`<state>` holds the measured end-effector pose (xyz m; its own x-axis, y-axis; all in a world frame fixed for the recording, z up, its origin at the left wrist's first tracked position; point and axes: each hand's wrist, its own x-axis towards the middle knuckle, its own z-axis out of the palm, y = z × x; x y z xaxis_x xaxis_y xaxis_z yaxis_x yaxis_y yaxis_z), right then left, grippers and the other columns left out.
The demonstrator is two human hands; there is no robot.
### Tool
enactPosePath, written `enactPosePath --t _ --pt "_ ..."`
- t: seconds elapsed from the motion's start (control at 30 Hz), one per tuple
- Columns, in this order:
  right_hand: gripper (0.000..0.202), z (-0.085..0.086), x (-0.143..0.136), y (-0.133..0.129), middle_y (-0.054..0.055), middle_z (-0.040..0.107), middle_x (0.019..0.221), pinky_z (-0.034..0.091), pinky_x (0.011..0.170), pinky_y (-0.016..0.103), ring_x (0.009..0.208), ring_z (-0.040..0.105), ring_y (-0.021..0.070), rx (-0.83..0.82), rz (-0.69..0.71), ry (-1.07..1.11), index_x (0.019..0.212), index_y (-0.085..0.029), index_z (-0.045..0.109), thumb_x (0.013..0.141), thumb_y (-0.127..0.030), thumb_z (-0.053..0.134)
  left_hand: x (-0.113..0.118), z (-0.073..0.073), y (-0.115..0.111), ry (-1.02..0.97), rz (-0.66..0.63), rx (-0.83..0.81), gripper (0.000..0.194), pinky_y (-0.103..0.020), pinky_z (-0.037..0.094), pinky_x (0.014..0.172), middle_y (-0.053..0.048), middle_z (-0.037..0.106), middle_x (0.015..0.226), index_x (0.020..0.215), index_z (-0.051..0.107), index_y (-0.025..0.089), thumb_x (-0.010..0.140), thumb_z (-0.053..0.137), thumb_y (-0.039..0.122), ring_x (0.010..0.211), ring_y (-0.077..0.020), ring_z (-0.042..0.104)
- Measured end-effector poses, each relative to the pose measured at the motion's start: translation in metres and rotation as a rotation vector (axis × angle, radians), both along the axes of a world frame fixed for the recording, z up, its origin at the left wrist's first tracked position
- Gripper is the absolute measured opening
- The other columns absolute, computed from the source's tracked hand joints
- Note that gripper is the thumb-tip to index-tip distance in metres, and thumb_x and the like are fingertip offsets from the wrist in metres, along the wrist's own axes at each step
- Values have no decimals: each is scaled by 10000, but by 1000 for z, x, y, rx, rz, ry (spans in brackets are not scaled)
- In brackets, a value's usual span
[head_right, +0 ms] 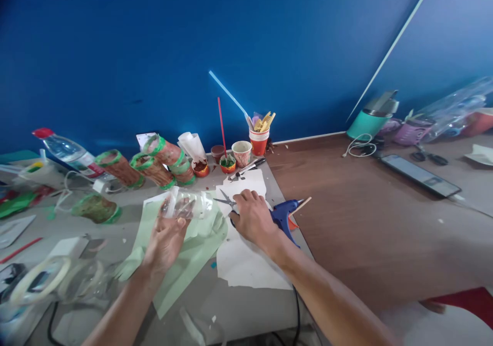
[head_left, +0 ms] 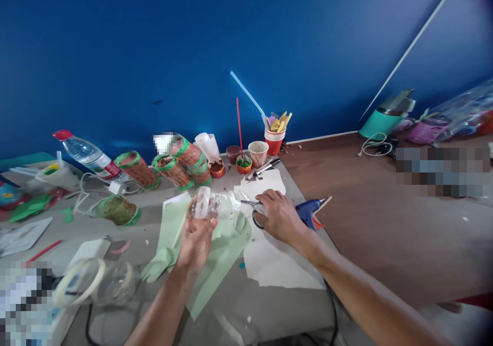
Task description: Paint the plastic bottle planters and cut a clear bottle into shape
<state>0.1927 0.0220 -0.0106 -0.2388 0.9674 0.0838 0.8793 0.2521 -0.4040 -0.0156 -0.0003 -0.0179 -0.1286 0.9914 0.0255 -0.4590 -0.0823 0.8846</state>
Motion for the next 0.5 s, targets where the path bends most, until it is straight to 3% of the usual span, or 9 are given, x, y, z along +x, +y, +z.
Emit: enactPosePath --t 0.2,0.5 --pt "249 -1 -3 2 141 605 1090 382 867 392 1050 529 303 -61 53 -241 1057 -155 629 839 -244 548 -1 -4 2 11 12 13 493 -323 445 924 -14 626 1193 1090 569 284 658 797 221 1117 -211 594" --pt "270 -2 1 5 135 633 1067 377 834 375 1023 564 295 -61 34 -252 1057 -160 634 862 -317 532 -2 -11 4 150 59 50 570 -329 469 922 -44 592 1261 1153 516 288 657 796 253 1114 -213 593"
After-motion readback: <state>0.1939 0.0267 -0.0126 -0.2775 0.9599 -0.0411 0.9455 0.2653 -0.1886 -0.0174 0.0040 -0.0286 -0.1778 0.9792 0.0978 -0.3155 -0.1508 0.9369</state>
